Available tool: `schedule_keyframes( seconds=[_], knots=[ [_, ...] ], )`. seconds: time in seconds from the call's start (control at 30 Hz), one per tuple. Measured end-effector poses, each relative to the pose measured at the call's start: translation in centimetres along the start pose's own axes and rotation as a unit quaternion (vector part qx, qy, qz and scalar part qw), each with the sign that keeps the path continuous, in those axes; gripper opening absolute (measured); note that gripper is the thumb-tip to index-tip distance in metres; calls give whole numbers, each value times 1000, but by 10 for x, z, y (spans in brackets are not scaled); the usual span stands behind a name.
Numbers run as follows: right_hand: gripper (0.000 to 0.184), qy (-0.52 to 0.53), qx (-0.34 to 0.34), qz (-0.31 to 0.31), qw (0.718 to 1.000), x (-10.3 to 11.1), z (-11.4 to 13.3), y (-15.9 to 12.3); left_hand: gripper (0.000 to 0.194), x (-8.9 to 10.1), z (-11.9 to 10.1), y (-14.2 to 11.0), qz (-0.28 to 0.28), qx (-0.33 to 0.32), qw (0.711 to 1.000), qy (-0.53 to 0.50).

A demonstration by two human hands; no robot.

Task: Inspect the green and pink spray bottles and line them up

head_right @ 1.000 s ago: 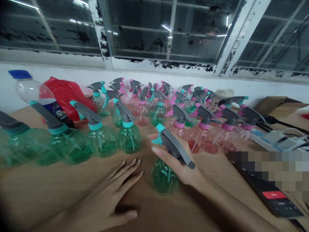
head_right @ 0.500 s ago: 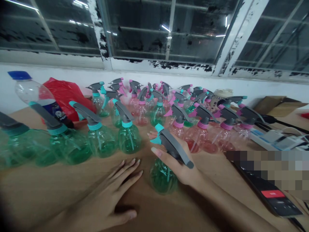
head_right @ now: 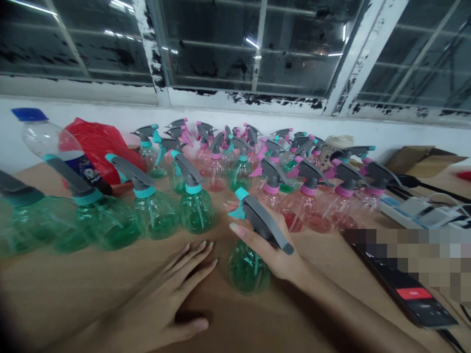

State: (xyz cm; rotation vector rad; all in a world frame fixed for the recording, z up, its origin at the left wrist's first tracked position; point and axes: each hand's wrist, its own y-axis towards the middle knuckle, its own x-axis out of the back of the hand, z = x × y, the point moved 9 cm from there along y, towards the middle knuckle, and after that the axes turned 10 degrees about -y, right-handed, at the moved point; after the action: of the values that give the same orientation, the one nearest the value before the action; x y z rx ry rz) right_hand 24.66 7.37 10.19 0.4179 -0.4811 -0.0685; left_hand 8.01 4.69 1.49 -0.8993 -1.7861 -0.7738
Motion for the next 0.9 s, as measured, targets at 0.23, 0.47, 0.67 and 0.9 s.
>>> schedule_keyframes(
  seconds=[0.23, 0.47, 0.67, 0.9],
  knots=[
    [23, -43, -22, 3, 999, -1, -4, -5, 76, 1, 0, -1, -10, -4, 1000, -8],
    [29, -44, -11, -4, 999, -2, 1, -4, 77, -1, 1, -1, 3, 4, 1000, -2],
    [35, -144, -32, -53, 988, 3, -17, -23, 76, -3, 2, 0, -1, -1, 1000, -4],
    [56, -272, 44, -40, 961, 3, -15, -56, 73, -1, 1, -1, -15, -5, 1000, -14]
  ],
)
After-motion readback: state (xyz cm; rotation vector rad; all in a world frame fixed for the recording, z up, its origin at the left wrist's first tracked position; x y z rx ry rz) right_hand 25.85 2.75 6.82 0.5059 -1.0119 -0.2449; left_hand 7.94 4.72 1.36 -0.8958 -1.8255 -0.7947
